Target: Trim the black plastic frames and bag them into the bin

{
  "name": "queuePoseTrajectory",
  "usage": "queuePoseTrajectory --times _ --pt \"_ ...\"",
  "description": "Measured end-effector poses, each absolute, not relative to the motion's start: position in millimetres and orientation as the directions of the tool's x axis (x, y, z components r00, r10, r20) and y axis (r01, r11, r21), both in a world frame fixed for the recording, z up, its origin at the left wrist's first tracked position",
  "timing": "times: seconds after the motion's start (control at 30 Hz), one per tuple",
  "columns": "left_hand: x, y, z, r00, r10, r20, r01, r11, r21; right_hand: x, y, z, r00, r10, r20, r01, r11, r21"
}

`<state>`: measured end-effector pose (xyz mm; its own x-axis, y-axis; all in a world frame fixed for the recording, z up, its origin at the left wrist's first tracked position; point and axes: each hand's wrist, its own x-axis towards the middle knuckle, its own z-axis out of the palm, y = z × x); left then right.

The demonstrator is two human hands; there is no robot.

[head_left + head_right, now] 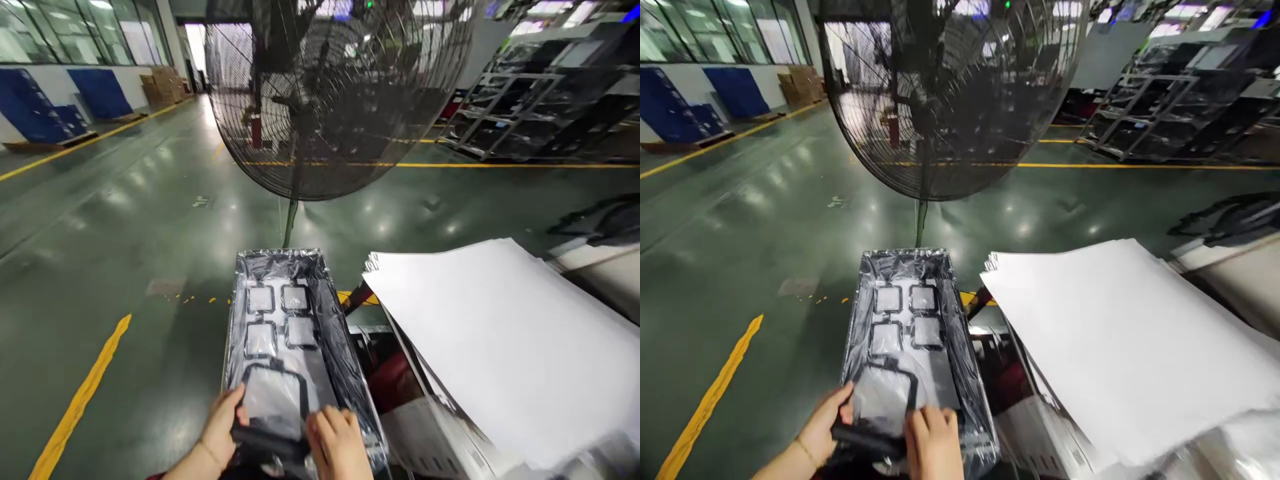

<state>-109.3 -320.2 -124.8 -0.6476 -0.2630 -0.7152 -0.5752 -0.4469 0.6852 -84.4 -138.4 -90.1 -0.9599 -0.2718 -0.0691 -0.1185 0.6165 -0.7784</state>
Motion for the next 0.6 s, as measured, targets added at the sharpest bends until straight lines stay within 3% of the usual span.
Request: queuePoseTrajectory --times 0.07,0.17,0.23,0.43,0.6 --pt "-122.5 -314.9 -122.6 -0.654 -0.309 -0.691 -0.521 -0.478 0.707 -85.3 -142.5 -98.2 -0.973 -0.221 -0.072 -0.085 0.624 -0.777" --pt "-133.3 -306.3 -123.8 -0.666 -0.319 -0.675 -0.504 -0.474 0.722 -80.5 -157.7 -94.8 -0.960 -0.278 -0.023 -0.140 0.552 -0.822" --pt "-132.4 -304.6 -126.8 -0.660 -0.257 -0.706 -0.567 -0.447 0.692 -82.2 -164.4 -88.2 -0.963 -0.271 -0.003 -0.139 0.502 -0.854" --pt "-130.0 -312.8 -137.0 -0.635 0.085 -0.768 -0.763 -0.226 0.605 -128.3 -132.4 -96.2 -0.998 -0.015 -0.063 0.044 0.559 -0.828" --pt "-154.9 -312.9 -132.8 -0.667 0.145 -0.730 -0.744 -0.159 0.649 -161.7 -103.1 -104.6 -0.997 0.069 -0.046 0.080 0.650 -0.755"
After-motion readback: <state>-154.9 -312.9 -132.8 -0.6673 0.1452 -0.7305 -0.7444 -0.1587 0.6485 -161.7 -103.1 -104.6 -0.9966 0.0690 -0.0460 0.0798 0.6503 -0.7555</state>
